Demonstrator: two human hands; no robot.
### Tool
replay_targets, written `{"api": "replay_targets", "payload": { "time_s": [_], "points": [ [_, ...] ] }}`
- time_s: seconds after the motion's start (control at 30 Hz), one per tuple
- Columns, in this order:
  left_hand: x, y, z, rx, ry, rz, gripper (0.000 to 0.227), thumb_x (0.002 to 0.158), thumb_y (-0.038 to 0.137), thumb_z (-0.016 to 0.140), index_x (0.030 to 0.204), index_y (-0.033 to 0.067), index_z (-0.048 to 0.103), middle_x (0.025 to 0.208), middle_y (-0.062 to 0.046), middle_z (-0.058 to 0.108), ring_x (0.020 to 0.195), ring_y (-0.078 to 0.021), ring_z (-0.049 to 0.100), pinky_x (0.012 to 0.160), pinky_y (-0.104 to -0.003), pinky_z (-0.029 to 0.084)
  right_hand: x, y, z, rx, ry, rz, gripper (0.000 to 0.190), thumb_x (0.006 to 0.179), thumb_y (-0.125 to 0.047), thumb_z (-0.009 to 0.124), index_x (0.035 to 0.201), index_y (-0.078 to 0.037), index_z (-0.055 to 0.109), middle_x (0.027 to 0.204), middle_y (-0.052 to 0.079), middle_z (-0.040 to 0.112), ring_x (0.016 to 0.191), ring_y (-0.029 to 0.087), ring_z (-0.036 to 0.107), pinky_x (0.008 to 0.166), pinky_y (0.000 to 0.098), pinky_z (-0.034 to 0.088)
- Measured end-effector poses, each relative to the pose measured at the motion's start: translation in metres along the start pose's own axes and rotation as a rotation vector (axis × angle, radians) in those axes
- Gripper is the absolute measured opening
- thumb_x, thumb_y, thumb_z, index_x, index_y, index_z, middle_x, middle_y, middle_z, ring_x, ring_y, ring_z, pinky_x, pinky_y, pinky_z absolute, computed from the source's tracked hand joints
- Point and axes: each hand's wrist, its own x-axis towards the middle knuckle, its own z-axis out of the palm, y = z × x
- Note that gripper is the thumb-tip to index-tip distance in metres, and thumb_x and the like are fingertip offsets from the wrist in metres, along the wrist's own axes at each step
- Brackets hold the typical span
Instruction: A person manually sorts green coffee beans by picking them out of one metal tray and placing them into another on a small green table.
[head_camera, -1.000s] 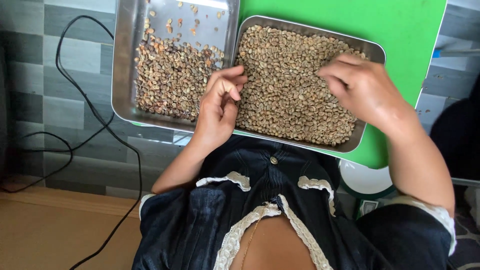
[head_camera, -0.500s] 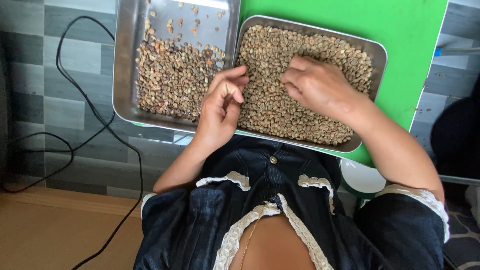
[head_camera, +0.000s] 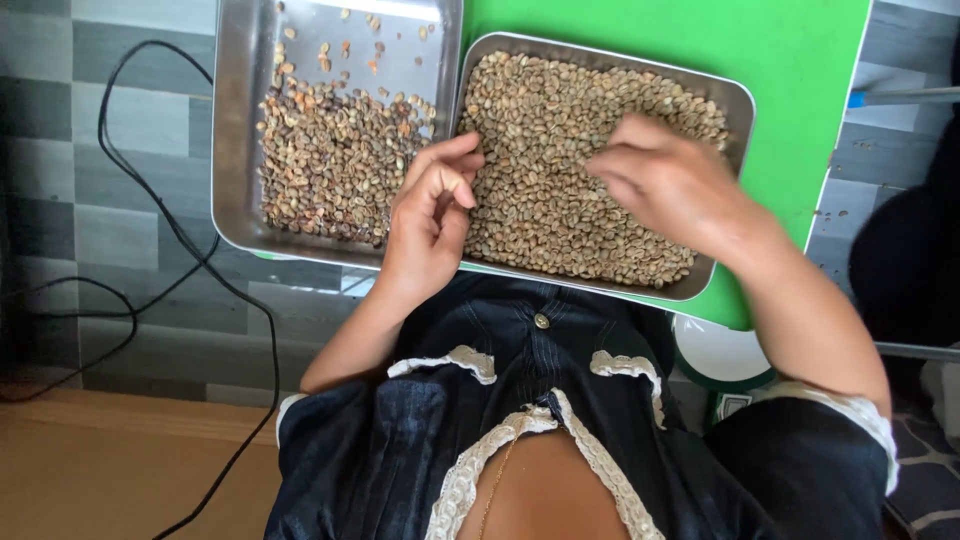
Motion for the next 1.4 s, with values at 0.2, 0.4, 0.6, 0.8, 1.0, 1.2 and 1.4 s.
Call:
{"api": "replay_targets", "payload": {
  "time_s": [0.2,0.4,0.6,0.8,1.0,1.2,1.4],
  "points": [
    [0.003,0.004,-0.002,0.053,-0.031,0.037,0.023,0.093,-0.019,0.043,0.092,0.0030,0.049,0.143,-0.028,0.048,0.125,-0.0486,0.060,0.106,-0.059,0.051,0.016,0.024,0.018,-0.236,0.003,0.037,0.012,0.090,-0.012,0.066,0.101,-0.009,0.069,0.103,0.010,0.058,0.093,0.031,0.065,0.070,0.0445,0.060],
    [0.001,0.000,-0.002,0.029,-0.022,0.015,0.024,0.091,-0.020,0.045,0.089,0.0033,0.048,0.142,-0.027,0.050,0.126,-0.0479,0.059,0.107,-0.056,0.050,-0.013,0.026,0.011,-0.195,0.023,0.033,0.010,0.089,-0.015,0.065,0.099,-0.012,0.065,0.101,0.008,0.055,0.086,0.030,0.067,0.067,0.0423,0.061],
    [0.002,0.000,-0.003,0.041,-0.027,-0.012,0.024,0.089,-0.022,0.043,0.089,0.0019,0.049,0.142,-0.028,0.050,0.128,-0.0480,0.058,0.108,-0.058,0.049,-0.030,-0.015,-0.016,-0.063,-0.027,0.072,0.014,0.093,-0.006,0.064,0.105,-0.002,0.070,0.099,0.013,0.058,0.087,0.027,0.066,0.070,0.0367,0.061],
    [0.002,0.000,-0.002,0.038,-0.008,-0.022,0.024,0.088,-0.022,0.044,0.088,0.0013,0.050,0.141,-0.027,0.051,0.127,-0.0471,0.058,0.108,-0.056,0.049,-0.058,-0.010,-0.028,-0.044,0.092,0.145,0.023,0.095,-0.011,0.067,0.117,-0.003,0.070,0.102,0.011,0.060,0.094,0.031,0.067,0.078,0.0422,0.060],
    [0.000,-0.006,0.000,0.035,0.021,0.010,0.022,0.090,-0.020,0.047,0.089,0.0018,0.052,0.140,-0.027,0.052,0.124,-0.0472,0.061,0.106,-0.056,0.051,-0.078,0.011,-0.025,-0.026,0.131,0.195,0.026,0.095,-0.014,0.067,0.121,-0.008,0.068,0.110,0.011,0.063,0.102,0.032,0.068,0.083,0.0432,0.060],
    [-0.003,0.002,-0.001,0.000,-0.029,-0.098,0.031,0.082,-0.021,0.042,0.098,0.0032,0.053,0.148,-0.017,0.044,0.135,-0.0323,0.055,0.110,-0.040,0.052,-0.078,-0.018,-0.033,0.256,-0.015,-0.077,0.036,0.080,0.009,0.060,0.113,-0.003,0.070,0.098,0.006,0.070,0.079,0.018,0.065,0.072,0.0267,0.058],
    [0.000,0.007,-0.001,0.029,-0.041,-0.095,0.040,0.079,-0.023,0.043,0.107,0.0017,0.056,0.149,-0.017,0.044,0.138,-0.0330,0.053,0.121,-0.043,0.048,-0.006,-0.058,0.023,0.208,-0.202,-0.236,0.044,0.084,0.004,0.052,0.128,0.000,0.058,0.144,0.018,0.051,0.124,0.036,0.057,0.099,0.0476,0.051]
  ]
}}
